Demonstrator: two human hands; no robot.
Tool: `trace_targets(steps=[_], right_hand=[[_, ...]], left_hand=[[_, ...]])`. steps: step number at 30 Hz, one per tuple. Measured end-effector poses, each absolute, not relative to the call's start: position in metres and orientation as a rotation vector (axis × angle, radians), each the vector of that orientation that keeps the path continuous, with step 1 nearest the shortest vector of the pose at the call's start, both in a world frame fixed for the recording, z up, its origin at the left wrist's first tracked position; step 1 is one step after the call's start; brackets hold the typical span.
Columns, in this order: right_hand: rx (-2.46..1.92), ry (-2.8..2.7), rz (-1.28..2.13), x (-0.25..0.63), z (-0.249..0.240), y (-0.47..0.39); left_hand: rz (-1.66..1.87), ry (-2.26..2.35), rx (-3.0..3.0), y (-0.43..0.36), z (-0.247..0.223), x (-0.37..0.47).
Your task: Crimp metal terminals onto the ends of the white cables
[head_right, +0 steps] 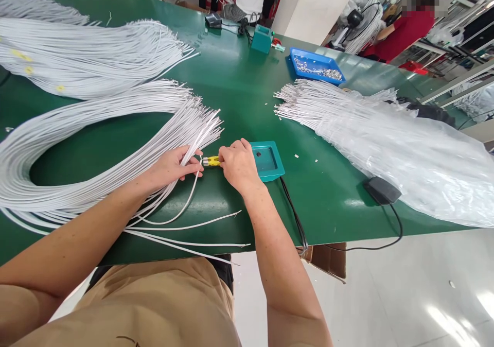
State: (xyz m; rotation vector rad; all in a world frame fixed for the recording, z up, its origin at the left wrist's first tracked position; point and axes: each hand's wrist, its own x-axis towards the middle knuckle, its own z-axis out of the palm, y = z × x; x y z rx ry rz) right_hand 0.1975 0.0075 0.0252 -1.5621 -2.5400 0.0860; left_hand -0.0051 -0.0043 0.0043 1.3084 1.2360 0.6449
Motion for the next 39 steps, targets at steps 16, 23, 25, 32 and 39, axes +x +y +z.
trace_targets(steps=[16,23,25,32,39], right_hand=[[-1.896,-2.152,-0.267,0.208,0.018,-0.002],[-2.002,-2.089,-0.284,0.214,0.006,-0.001],[-1.960,-2.064,-0.260,0.210,0.012,-0.005],[-1.151,-2.606,0.256,0.146,0.032,-0.062],[-1.155,-2.889,0.428,0.107,0.018,-0.123]], left_hand=[[0.597,1.315,1.317,-0.005,0.003,0.000],[0.574,1.264,1.277,-0.002,0.008,-0.009],[0.579,1.241,1.286,-0.001,0.009,-0.013],[0.670,1.123,1.272,0.000,0.013,-0.021],[0.720,1.092,1.181,-0.002,0.015,-0.023]])
